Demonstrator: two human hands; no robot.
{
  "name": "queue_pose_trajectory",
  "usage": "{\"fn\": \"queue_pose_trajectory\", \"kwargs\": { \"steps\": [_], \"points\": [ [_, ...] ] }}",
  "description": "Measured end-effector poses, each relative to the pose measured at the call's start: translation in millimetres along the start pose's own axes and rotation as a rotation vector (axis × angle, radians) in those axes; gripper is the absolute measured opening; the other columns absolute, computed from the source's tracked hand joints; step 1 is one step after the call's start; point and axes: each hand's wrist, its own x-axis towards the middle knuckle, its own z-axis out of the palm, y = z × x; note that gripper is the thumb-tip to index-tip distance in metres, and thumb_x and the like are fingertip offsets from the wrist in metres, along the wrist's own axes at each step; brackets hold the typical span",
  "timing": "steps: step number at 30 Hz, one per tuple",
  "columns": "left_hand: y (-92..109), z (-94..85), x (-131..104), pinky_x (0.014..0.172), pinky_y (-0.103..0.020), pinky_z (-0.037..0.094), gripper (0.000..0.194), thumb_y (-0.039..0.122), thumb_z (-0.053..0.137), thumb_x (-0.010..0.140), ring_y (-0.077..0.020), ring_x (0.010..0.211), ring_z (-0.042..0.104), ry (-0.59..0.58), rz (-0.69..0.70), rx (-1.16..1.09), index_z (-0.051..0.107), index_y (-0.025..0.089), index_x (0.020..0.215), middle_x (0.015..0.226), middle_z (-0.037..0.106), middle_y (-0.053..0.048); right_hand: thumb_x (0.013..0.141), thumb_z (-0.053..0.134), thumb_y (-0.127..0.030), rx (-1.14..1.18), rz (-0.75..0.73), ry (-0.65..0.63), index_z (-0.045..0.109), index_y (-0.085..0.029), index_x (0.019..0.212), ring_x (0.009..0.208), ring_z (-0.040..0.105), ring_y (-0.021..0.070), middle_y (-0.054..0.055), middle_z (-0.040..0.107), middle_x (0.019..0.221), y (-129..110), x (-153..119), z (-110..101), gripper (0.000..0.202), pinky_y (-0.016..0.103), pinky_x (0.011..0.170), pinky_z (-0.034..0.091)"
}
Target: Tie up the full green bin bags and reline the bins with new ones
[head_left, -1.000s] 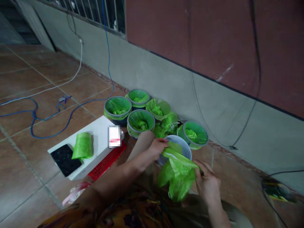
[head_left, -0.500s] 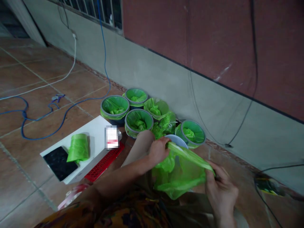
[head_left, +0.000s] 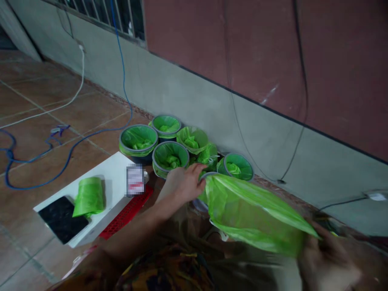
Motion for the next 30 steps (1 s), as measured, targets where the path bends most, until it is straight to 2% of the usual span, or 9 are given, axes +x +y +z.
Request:
{"fn": "queue_pose_trajectory", "kwargs": {
  "steps": [1, 4, 6, 9, 13, 18, 23, 25, 30],
  "points": [
    [11.6, 7.1, -2.4, 0.106, -0.039, 0.043, 0.053, 0.018, 0.061, 0.078, -0.0226, 0.123, 0.053, -0.058, 0.107, -0.046, 0.052, 0.018, 0.130, 0.132, 0.057, -0.011, 0.085, 0.054, -0.035, 0.000, -0.016, -0.034, 0.070, -0.012, 0.106, 0.084, 0.066, 0.0262, 0.012, 0.071, 0.095, -13.5, -4.0, 5.3, 0.035, 0.034, 0.072, 0.051],
    [48.9, 31.8, -10.9, 0.110, -0.046, 0.039, 0.068, 0.025, 0.069, 0.072, -0.0282, 0.129, 0.047, -0.225, 0.374, -0.129, 0.046, 0.019, 0.137, 0.143, 0.048, -0.013, 0.088, 0.049, -0.028, 0.092, -0.270, -0.204, 0.070, -0.016, 0.101, 0.092, 0.067, 0.0220, 0.010, 0.070, 0.101, -59.2, -14.8, 25.0, 0.027, 0.032, 0.079, 0.053],
    [65.3, 46.0, -13.8, 0.108, -0.046, 0.042, 0.059, 0.022, 0.063, 0.076, -0.0274, 0.124, 0.052, -0.269, 0.423, -0.138, 0.049, 0.018, 0.133, 0.136, 0.054, -0.013, 0.089, 0.046, -0.022, 0.100, -0.384, -0.214, 0.068, -0.019, 0.105, 0.095, 0.066, 0.0193, 0.008, 0.070, 0.103, -82.7, -17.6, 36.1, 0.028, 0.031, 0.084, 0.053],
    [67.7, 56.0, -7.8, 0.099, -0.039, 0.050, 0.047, 0.012, 0.050, 0.080, -0.0218, 0.113, 0.059, -0.247, 0.382, -0.110, 0.054, 0.019, 0.126, 0.120, 0.063, -0.009, 0.088, 0.045, -0.016, 0.080, -0.430, -0.236, 0.066, -0.021, 0.110, 0.102, 0.065, 0.0173, 0.007, 0.068, 0.110, -95.0, -15.8, 40.8, 0.031, 0.029, 0.087, 0.054],
    [48.6, 43.6, 10.6, 0.097, -0.033, 0.052, 0.053, 0.003, 0.044, 0.074, -0.0188, 0.110, 0.061, -0.155, 0.338, -0.043, 0.059, 0.021, 0.121, 0.119, 0.063, -0.007, 0.084, 0.045, -0.011, 0.018, -0.394, -0.283, 0.065, -0.021, 0.111, 0.103, 0.064, 0.0179, 0.007, 0.067, 0.113, -78.3, -11.8, 33.4, 0.035, 0.028, 0.085, 0.054],
    [33.6, 12.6, 22.7, 0.100, -0.029, 0.049, 0.060, 0.000, 0.042, 0.066, -0.0180, 0.109, 0.062, -0.062, 0.216, 0.038, 0.064, 0.020, 0.118, 0.120, 0.064, -0.005, 0.075, 0.044, -0.003, -0.163, -0.190, -0.344, 0.067, -0.019, 0.110, 0.092, 0.065, 0.0165, 0.007, 0.066, 0.115, -45.3, -10.4, 35.5, 0.045, 0.025, 0.079, 0.051],
    [21.0, -6.6, 28.8, 0.102, -0.031, 0.046, 0.052, 0.006, 0.044, 0.069, -0.0205, 0.109, 0.062, 0.058, 0.131, 0.137, 0.065, 0.018, 0.115, 0.118, 0.065, -0.007, 0.089, 0.043, -0.013, -0.354, 0.071, -0.235, 0.070, -0.019, 0.106, 0.072, 0.060, 0.0132, 0.006, 0.069, 0.108, -17.1, -1.6, 38.3, 0.033, 0.024, 0.061, 0.039],
    [14.8, -10.4, 30.4, 0.102, -0.032, 0.046, 0.049, 0.009, 0.045, 0.069, -0.0210, 0.108, 0.063, 0.078, 0.129, 0.160, 0.065, 0.018, 0.113, 0.116, 0.066, -0.007, 0.090, 0.045, -0.017, -0.413, 0.152, -0.193, 0.070, -0.019, 0.106, 0.069, 0.058, 0.0124, 0.006, 0.069, 0.106, -10.1, 4.2, 35.5, 0.030, 0.024, 0.057, 0.033],
    [-1.0, -16.5, 30.3, 0.098, -0.034, 0.048, 0.049, 0.012, 0.047, 0.066, -0.0224, 0.104, 0.064, 0.151, 0.072, 0.181, 0.066, 0.019, 0.110, 0.113, 0.068, -0.006, 0.090, 0.048, -0.017, -0.426, 0.226, -0.139, 0.071, -0.019, 0.103, 0.071, 0.057, 0.0122, 0.006, 0.068, 0.104, -0.5, 18.1, 24.5, 0.026, 0.025, 0.058, 0.029]
  ]
}}
